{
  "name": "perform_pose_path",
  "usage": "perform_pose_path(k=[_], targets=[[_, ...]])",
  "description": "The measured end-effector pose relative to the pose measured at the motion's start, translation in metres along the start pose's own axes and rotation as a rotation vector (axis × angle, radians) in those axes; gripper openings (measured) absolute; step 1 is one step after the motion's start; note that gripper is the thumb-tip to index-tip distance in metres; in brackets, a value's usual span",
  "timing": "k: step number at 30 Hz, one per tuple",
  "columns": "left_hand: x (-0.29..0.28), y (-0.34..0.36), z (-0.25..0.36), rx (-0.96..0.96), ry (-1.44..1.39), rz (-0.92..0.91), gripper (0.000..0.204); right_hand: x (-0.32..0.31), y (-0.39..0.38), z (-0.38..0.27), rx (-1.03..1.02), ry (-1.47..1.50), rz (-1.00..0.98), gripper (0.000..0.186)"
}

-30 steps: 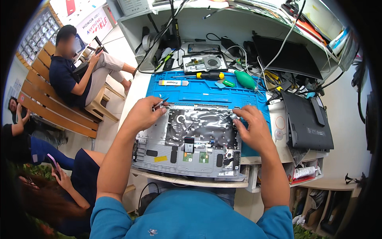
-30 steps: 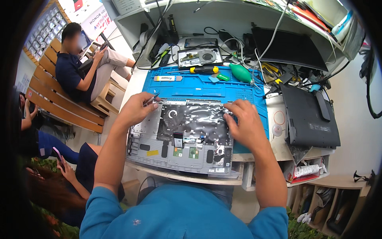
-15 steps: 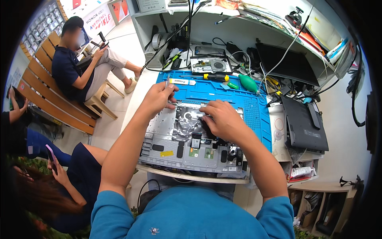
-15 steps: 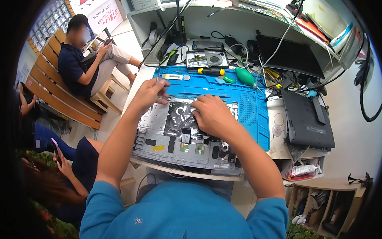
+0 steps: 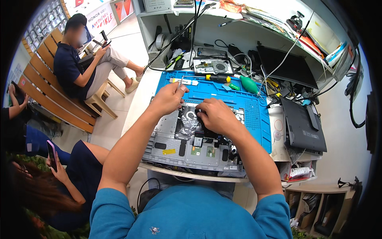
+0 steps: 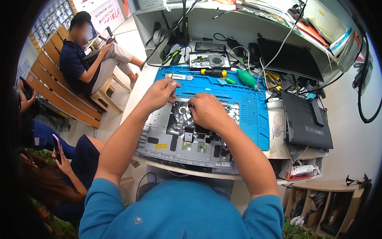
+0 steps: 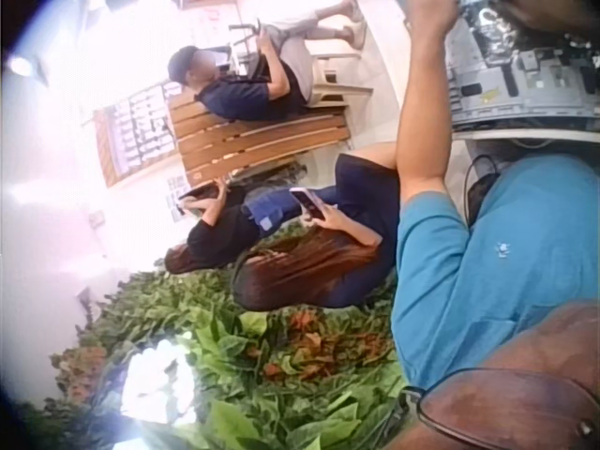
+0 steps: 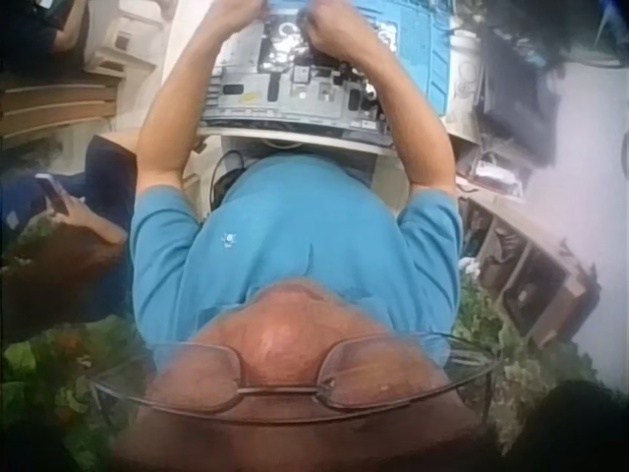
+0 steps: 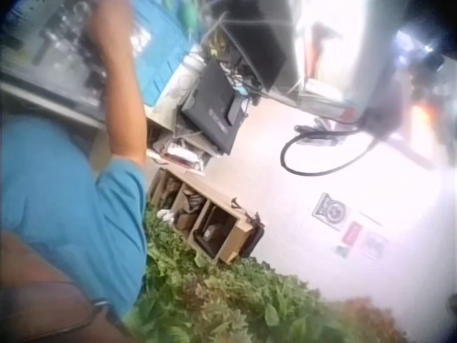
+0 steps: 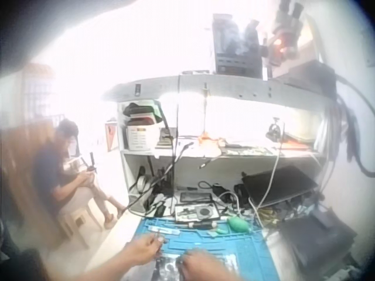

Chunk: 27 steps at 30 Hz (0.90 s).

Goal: The person is working on the internal components of a disassembled laptop on a workbench, specifically manipulating a small ribbon cable and pressing down on the keyboard assembly structure by hand.

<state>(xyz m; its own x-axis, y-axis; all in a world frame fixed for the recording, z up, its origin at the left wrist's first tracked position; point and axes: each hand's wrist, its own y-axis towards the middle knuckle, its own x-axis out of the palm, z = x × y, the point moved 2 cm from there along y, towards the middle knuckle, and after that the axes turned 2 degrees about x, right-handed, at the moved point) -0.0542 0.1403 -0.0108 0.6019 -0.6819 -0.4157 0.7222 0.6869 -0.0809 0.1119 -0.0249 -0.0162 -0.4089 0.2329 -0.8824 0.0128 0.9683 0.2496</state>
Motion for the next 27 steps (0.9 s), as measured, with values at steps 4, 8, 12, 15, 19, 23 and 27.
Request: perform_pose_path(k=[4, 8, 12, 15, 19, 23, 27], targets=[[-0.004, -0.003, 0.002, 0.090, 0.079, 0.054, 0.041, -0.002, -0.001, -0.006, 0.006, 0.006, -0.003, 0.020], [-0.002, -0.002, -0.002, 0.075, 0.049, 0.020, 0.041, 0.000, 0.004, -0.010, -0.002, 0.017, -0.015, 0.020], [-0.001, -0.004, 0.004, 0.038, 0.002, -0.019, 0.041, 0.004, 0.009, -0.015, -0.013, 0.014, -0.026, 0.021], [-0.001, -0.003, 0.004, 0.064, 0.047, -0.001, 0.041, 0.005, 0.010, -0.018, -0.017, 0.006, -0.031, 0.022], [-0.002, -0.002, 0.002, 0.110, 0.096, 0.010, 0.039, 0.006, 0.009, -0.016, -0.013, -0.013, -0.028, 0.022], [0.002, -0.003, 0.001, 0.105, 0.073, -0.042, 0.038, 0.005, 0.008, -0.019, -0.014, 0.004, -0.050, 0.027], [-0.001, -0.008, 0.008, 0.095, 0.040, -0.063, 0.038, -0.004, 0.008, -0.036, -0.049, 0.106, -0.129, 0.044]])
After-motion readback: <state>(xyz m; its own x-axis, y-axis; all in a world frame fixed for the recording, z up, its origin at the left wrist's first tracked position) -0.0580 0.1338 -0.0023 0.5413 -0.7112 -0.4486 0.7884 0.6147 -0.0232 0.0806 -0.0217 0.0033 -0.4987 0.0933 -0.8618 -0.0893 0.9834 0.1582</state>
